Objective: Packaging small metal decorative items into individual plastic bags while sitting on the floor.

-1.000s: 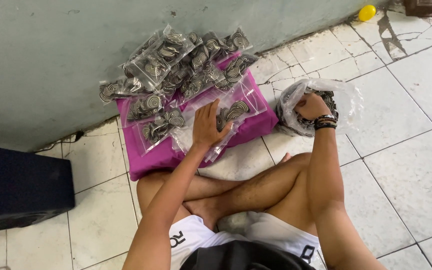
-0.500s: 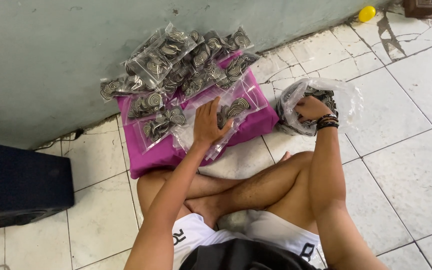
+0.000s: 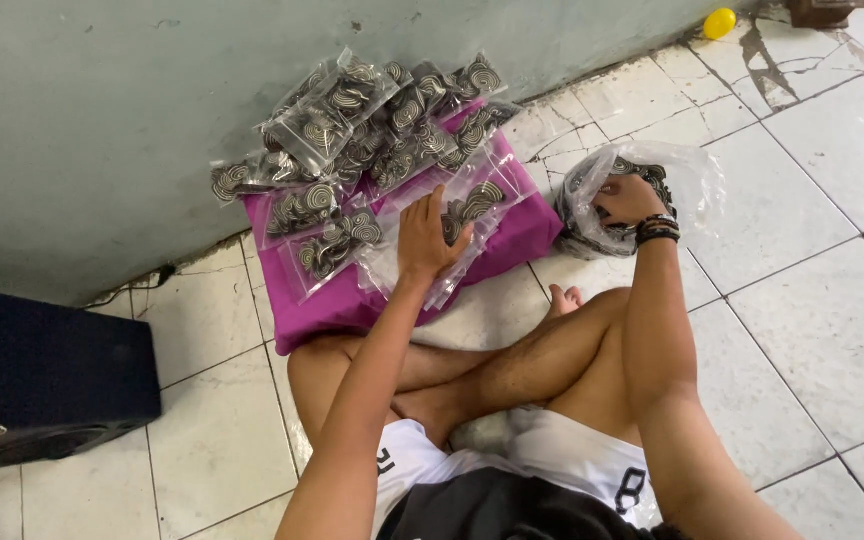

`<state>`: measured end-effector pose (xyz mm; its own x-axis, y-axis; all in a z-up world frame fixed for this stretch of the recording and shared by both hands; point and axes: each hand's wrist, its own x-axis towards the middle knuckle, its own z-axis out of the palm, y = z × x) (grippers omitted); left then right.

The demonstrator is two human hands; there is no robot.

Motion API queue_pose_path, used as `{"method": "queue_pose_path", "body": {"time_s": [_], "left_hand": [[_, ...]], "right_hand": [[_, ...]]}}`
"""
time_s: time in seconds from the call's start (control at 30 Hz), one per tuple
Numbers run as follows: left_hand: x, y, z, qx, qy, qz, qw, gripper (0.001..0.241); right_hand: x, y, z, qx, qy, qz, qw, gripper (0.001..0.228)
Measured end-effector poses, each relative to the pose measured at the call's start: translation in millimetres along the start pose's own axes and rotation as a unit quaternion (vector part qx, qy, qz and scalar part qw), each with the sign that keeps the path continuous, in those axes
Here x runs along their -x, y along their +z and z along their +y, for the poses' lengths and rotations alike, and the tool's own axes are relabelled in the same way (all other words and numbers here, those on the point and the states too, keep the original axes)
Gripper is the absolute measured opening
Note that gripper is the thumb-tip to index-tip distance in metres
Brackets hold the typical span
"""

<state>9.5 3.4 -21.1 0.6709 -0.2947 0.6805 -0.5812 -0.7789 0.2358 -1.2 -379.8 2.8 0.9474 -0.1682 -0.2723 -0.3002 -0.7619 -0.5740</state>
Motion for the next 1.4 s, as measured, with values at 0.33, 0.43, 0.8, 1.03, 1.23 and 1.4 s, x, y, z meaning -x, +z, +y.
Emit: {"method": "queue_pose_path", "body": {"time_s": [0.33, 0.43, 0.8, 1.03, 1.23, 1.4], "left_hand": [[-2.6, -7.2, 5.2, -0.006, -0.002, 0.034, 0.999, 0.082], [-2.3, -6.1, 4.1, -0.005, 0.001, 0.04, 0.999, 0.081], [-4.6, -28.0, 11.7, 0.013, 0.031, 0.055, 0.998, 0.078], [-1.9, -37.3, 15.9, 0.02, 0.025, -0.09, 0.995, 0.078], [-0.4, -30.6, 17.4, 0.054, 0.037, -0.089, 0.994, 0.077], [-3.0, -40.6, 19.3, 0.052, 0.007, -0.1, 0.994, 0.073]], "right_hand": [[20.3, -5.0, -10.4, 0.065, -0.024, 0.135, 0.988, 0.034], [42.4, -13.7, -24.7, 0.053, 0.05, 0.14, 0.987, 0.029], [77.7, -63.3, -73.0, 0.012, -0.006, 0.373, 0.928, 0.031], [163.5, -67.1, -191.2, -0.271, -0.102, 0.221, 0.931, 0.032], [160.0, -49.9, -205.9, -0.187, -0.117, 0.236, 0.946, 0.029], [147.7, -34.4, -202.1, -0.167, -0.173, 0.221, 0.945, 0.031]]}}
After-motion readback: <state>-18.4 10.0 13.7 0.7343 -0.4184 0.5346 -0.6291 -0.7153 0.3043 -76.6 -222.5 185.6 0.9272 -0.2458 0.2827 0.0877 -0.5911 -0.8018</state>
